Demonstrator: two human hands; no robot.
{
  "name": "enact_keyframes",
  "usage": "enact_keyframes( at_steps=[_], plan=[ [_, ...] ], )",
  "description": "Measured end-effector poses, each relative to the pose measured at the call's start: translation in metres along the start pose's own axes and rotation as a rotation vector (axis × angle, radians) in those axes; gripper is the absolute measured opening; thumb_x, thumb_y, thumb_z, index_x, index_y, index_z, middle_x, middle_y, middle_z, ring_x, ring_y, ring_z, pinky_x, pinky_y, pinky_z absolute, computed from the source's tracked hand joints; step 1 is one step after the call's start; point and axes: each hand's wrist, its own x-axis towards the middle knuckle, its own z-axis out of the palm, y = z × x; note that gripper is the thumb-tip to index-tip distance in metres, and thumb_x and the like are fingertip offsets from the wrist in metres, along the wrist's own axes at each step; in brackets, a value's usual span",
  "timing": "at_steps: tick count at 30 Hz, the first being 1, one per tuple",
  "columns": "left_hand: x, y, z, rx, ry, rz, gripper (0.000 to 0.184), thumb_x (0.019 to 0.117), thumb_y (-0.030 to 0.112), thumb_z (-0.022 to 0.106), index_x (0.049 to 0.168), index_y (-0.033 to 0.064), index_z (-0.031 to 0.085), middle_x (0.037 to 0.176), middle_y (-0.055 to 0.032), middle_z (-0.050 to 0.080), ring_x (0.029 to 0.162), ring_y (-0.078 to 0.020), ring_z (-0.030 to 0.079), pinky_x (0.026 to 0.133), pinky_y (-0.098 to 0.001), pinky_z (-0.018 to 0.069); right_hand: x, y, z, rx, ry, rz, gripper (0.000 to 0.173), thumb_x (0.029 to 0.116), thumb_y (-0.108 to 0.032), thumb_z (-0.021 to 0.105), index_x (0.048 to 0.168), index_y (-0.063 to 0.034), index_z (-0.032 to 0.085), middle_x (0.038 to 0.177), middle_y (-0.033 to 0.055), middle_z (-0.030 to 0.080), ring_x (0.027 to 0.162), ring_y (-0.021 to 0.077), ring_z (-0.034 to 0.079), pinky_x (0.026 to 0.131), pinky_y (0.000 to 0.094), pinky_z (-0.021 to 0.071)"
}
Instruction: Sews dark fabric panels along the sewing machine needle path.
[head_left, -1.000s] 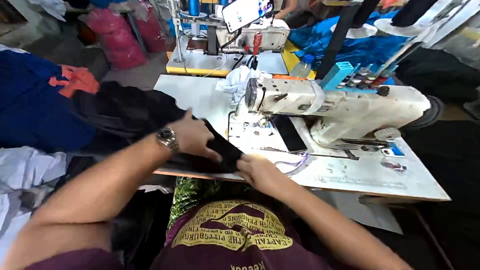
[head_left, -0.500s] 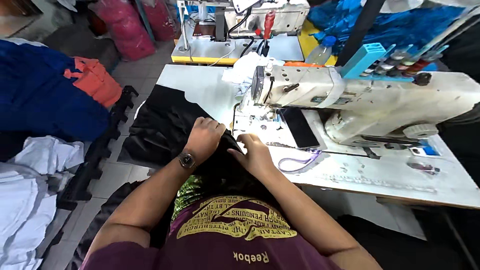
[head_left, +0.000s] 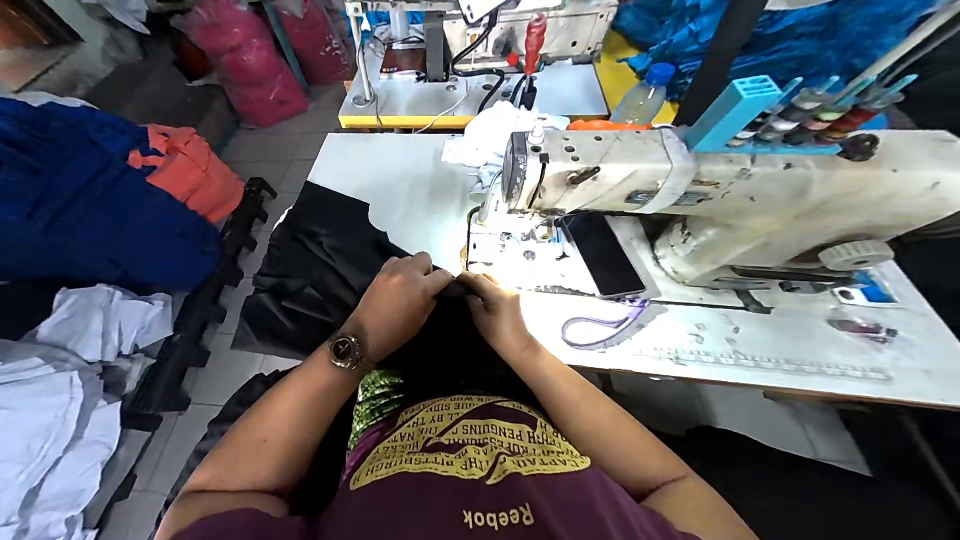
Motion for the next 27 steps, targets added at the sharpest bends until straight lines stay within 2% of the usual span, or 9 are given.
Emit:
enact_keyframes(
  at_steps=[3, 6, 8, 11, 12, 15, 18, 23, 27],
  plan=[
    [0.011, -0.012, -0.009, -0.006, -0.047, -0.074, 0.019, 0.0882, 0.007, 0.074, 0.106, 0.0133, 0.078, 0.093, -0.0105, 0.065, 0.089, -0.0303, 0.065, 0.082, -0.0530, 0.0527, 0.001, -0.001, -0.003, 0.388, -0.150, 0.339, 0.016, 0.0991, -0.010, 0.064, 0.111, -0.0073, 0.075, 0.100, 0.0009, 0.076, 0.092, 0.0048, 0.070, 0.086, 0.0280, 0.0588],
    [0.041, -0.031, 0.004, -0.209, -0.100, -0.206, 0.016, 0.0987, 0.009, 0.060, 0.110, 0.0070, 0.072, 0.099, -0.0121, 0.072, 0.097, -0.0295, 0.070, 0.090, -0.0557, 0.0535, 0.009, -0.003, -0.010, 0.437, -0.166, 0.495, 0.017, 0.1021, -0.014, 0.060, 0.111, -0.0083, 0.074, 0.096, 0.0009, 0.075, 0.087, 0.0057, 0.069, 0.083, 0.0309, 0.0582],
    [0.068, -0.036, 0.022, -0.401, -0.166, -0.295, 0.018, 0.1051, 0.014, 0.053, 0.111, 0.0031, 0.066, 0.097, -0.0158, 0.070, 0.094, -0.0306, 0.069, 0.086, -0.0544, 0.0547, 0.008, -0.005, -0.013, 0.335, -0.056, 0.476, 0.025, 0.1013, -0.013, 0.061, 0.124, -0.0071, 0.069, 0.098, 0.0048, 0.075, 0.086, 0.0099, 0.072, 0.082, 0.0327, 0.0600],
    [0.106, -0.025, 0.050, -0.254, -0.237, -0.373, 0.023, 0.1017, 0.020, 0.055, 0.110, 0.0043, 0.070, 0.103, -0.0178, 0.072, 0.101, -0.0365, 0.070, 0.086, -0.0614, 0.0534, 0.003, 0.003, -0.024, -0.074, -0.055, 0.329, 0.034, 0.1023, -0.008, 0.057, 0.136, -0.0050, 0.061, 0.113, 0.0135, 0.074, 0.100, 0.0246, 0.073, 0.090, 0.0444, 0.0586],
    [0.116, -0.020, 0.058, -0.177, -0.273, -0.383, 0.025, 0.0994, 0.021, 0.057, 0.112, 0.0054, 0.073, 0.106, -0.0181, 0.073, 0.103, -0.0376, 0.070, 0.087, -0.0629, 0.0517, 0.002, 0.007, -0.030, -0.224, -0.121, 0.293, 0.036, 0.1004, -0.004, 0.056, 0.135, -0.0074, 0.065, 0.120, 0.0140, 0.073, 0.108, 0.0282, 0.072, 0.094, 0.0481, 0.0584],
    [0.141, -0.014, 0.085, -0.051, -0.414, -0.419, 0.034, 0.0983, 0.029, 0.055, 0.121, 0.0083, 0.070, 0.114, -0.0182, 0.072, 0.110, -0.0375, 0.068, 0.094, -0.0628, 0.0471, 0.006, 0.013, -0.045, -0.548, -0.334, 0.379, 0.043, 0.0987, -0.009, 0.053, 0.136, -0.0242, 0.069, 0.119, 0.0127, 0.074, 0.103, 0.0358, 0.073, 0.082, 0.0580, 0.0593],
    [0.155, -0.013, 0.103, -0.056, -0.345, -0.397, 0.039, 0.1010, 0.031, 0.054, 0.129, 0.0066, 0.067, 0.123, -0.0206, 0.069, 0.117, -0.0378, 0.065, 0.101, -0.0600, 0.0446, 0.010, 0.026, -0.052, -0.628, -0.269, 0.354, 0.043, 0.0998, -0.006, 0.051, 0.132, -0.0256, 0.071, 0.120, 0.0139, 0.074, 0.098, 0.0377, 0.074, 0.076, 0.0583, 0.0600],
    [0.160, -0.037, 0.141, -0.299, 0.032, -0.295, 0.038, 0.0949, 0.028, 0.066, 0.124, 0.0029, 0.069, 0.127, -0.0203, 0.067, 0.124, -0.0344, 0.062, 0.108, -0.0525, 0.0457, 0.012, 0.037, -0.052, -0.650, -0.223, 0.356, 0.045, 0.0999, -0.005, 0.049, 0.136, -0.0231, 0.069, 0.110, 0.0184, 0.073, 0.094, 0.0386, 0.073, 0.072, 0.0570, 0.0593],
    [0.150, -0.049, 0.141, -0.511, 0.079, -0.218, 0.041, 0.0892, 0.020, 0.073, 0.124, -0.0002, 0.066, 0.125, -0.0198, 0.067, 0.123, -0.0310, 0.061, 0.108, -0.0485, 0.0455, 0.005, 0.026, -0.047, -0.648, -0.245, 0.326, 0.043, 0.0979, -0.007, 0.051, 0.134, -0.0192, 0.070, 0.106, 0.0161, 0.074, 0.088, 0.0354, 0.074, 0.070, 0.0537, 0.0606]
  ],
)
